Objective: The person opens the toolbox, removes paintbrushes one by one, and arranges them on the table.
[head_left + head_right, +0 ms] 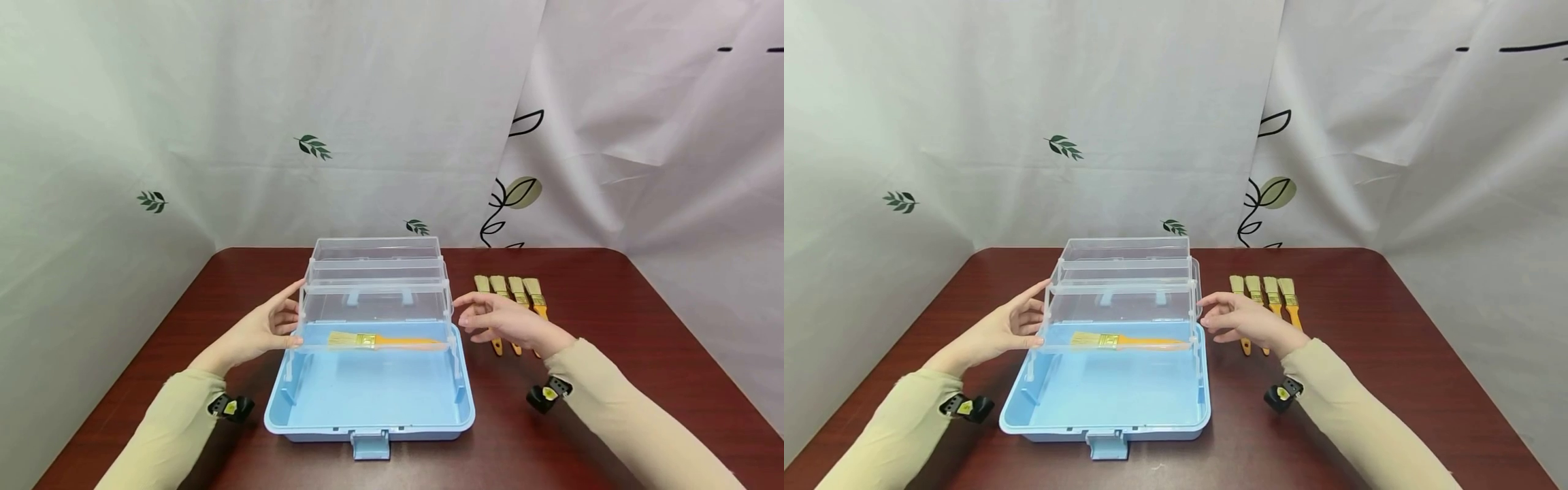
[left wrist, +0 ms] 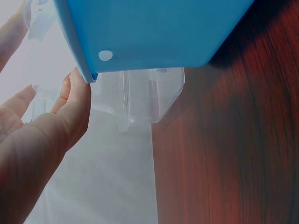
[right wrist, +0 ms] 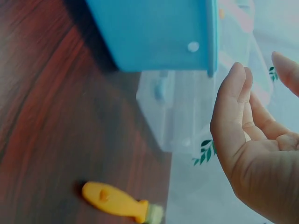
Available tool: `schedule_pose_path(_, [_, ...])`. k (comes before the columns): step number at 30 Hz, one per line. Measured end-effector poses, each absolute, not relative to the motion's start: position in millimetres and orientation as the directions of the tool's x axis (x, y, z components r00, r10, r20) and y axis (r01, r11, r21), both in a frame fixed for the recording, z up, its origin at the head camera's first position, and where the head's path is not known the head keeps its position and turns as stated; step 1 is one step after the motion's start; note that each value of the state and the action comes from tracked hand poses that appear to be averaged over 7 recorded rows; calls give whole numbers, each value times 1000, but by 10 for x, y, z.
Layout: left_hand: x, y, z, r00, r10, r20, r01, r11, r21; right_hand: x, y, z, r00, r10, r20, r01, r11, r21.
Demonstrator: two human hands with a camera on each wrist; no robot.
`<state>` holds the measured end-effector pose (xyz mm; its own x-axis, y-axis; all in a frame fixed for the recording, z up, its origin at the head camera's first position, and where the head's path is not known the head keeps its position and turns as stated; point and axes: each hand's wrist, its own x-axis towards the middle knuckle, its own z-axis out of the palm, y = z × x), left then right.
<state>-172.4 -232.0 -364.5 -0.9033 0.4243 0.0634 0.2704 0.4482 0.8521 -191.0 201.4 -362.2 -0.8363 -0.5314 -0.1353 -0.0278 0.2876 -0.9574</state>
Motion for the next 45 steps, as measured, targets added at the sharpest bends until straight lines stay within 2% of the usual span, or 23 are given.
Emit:
schedule_pose_path(11, [-1710,-2331,-3652,-904,424,57,267,455,850,-1943,1906,-3544,-850,-512,-125,-19,267,-964])
schedule_pose_path(21, [-1729,-2341,-3664,-902,428,63,273,449,851,-1924,1825,-3354,-835,-545,-76,-87,268,-960])
schedule_pose_path(32, [-1724,-2344,-3659,-904,425,56,266,453,851,-1910,1530,-3137,-807,-588,-59,-220,391,-894])
schedule_pose_path(37, [-1723,-2335,-3659,-903,425,59,269,455,849,-1935,1379,-3098,-772,-633,-58,-290,432,-854])
schedule_pose_path(45, [-1722,-2323,-3652,-903,425,64,276,458,845,-1993,1210,-3073,-725,-676,-135,-344,524,-779])
